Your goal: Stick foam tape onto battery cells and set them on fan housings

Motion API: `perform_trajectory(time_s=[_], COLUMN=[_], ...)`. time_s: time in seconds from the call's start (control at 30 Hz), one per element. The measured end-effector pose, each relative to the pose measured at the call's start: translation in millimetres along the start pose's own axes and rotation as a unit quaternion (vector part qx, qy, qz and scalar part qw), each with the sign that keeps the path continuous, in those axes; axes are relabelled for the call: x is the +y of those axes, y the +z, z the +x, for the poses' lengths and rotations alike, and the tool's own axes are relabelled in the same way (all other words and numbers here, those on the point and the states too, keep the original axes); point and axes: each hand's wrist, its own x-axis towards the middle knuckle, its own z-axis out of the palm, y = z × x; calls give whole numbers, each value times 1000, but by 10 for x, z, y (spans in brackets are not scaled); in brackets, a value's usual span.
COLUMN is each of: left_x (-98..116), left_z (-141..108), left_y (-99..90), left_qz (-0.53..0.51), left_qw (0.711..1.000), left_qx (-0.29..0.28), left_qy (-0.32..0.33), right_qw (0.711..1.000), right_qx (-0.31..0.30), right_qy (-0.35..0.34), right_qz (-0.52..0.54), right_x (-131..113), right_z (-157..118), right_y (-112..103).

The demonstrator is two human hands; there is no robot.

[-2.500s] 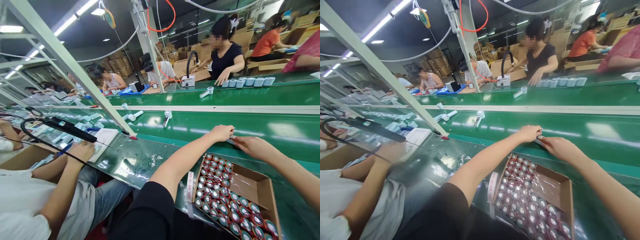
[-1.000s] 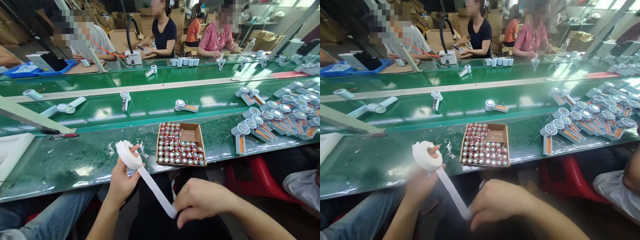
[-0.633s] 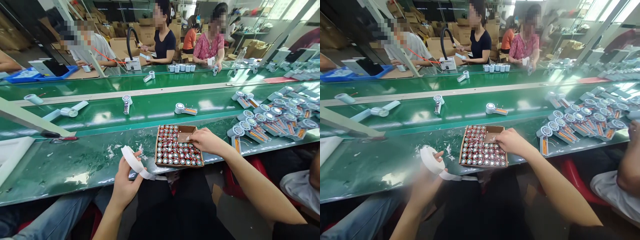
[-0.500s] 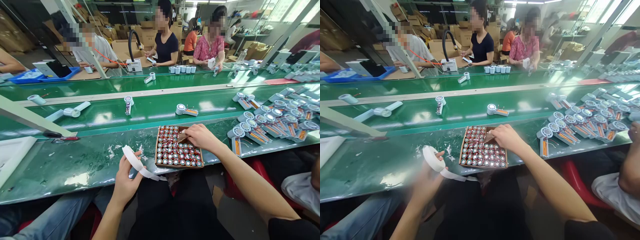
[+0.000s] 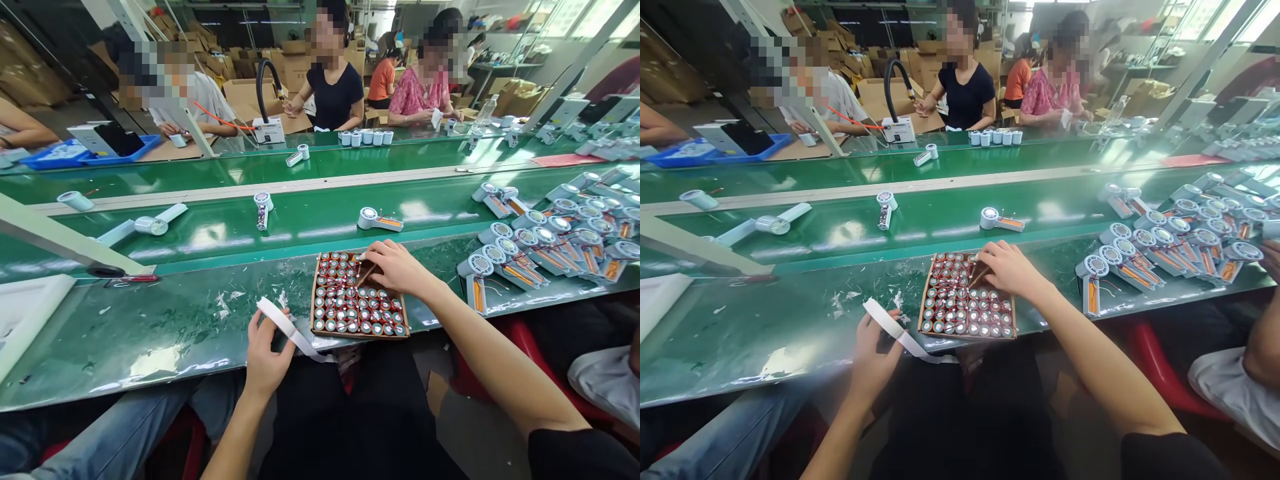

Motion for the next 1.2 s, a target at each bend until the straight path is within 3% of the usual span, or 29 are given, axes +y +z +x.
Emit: perform_trajectory(time_s=[0.33,0.73,0.97,1.2], left_x=[56,64,67,83], left_z=[8,10,4,30], left_y=[14,16,19,33], left_qz=[27,38,35,52], left_qw=[999,999,999,998], left_qx=[16,16,6,4], left_qy=[24,30,29,45], right_qw=[998,998,998,998], right_qx=[-7,7,-21,11], right_qy=[-28,-42,-44,-40], right_qz=[52,54,31,52], right_x=[26,15,2,20], right_z=[-30,-40,-16,-37], right_y=[44,45,14,26])
